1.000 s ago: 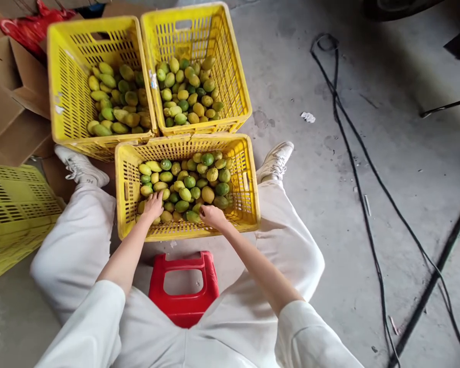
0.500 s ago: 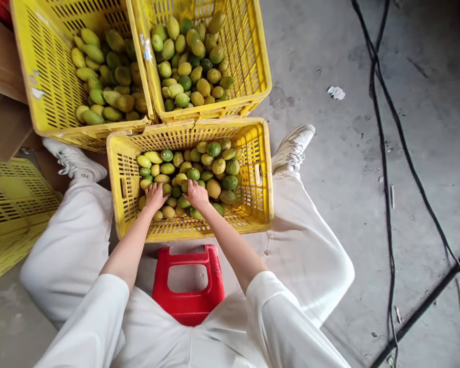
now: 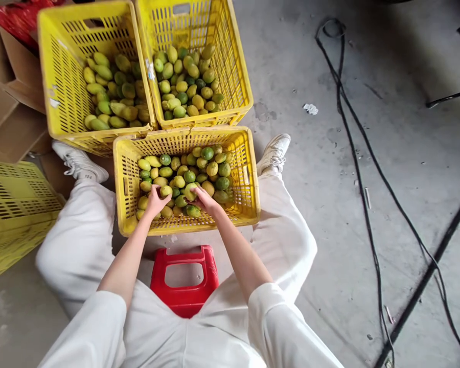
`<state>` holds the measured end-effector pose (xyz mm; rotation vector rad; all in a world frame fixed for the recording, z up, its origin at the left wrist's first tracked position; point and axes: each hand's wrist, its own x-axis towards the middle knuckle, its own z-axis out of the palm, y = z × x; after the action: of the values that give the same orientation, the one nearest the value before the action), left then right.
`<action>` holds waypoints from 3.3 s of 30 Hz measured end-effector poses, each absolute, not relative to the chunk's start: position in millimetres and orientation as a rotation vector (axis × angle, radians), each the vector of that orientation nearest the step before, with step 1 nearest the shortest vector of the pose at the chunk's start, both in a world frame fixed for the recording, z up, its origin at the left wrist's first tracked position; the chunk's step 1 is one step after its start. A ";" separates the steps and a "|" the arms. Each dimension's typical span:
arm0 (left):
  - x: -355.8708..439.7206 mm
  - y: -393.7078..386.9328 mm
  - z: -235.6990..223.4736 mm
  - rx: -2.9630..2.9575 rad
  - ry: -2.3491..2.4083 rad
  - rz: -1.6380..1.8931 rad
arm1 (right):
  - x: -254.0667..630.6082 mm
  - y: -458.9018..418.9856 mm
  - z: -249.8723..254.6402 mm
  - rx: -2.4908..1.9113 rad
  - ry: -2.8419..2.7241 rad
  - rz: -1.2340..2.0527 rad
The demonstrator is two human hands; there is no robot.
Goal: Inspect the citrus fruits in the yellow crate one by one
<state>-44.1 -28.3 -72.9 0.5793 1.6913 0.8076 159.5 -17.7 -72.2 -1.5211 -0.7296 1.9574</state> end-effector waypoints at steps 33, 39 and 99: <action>-15.9 -168.4 137.1 0.232 0.912 1.216 | 154.2 -174.2 104.0 -0.694 0.140 1.694; -24.9 -175.6 132.7 0.215 0.945 1.228 | 154.1 -179.6 118.3 -0.630 0.017 1.831; -12.8 -184.2 155.5 0.103 0.716 1.156 | 142.3 -181.3 141.4 -0.576 -0.006 1.748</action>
<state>-12.8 -184.2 155.5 0.1033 0.7162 1.1559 142.3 -181.3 141.4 -0.5757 -0.0058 1.7477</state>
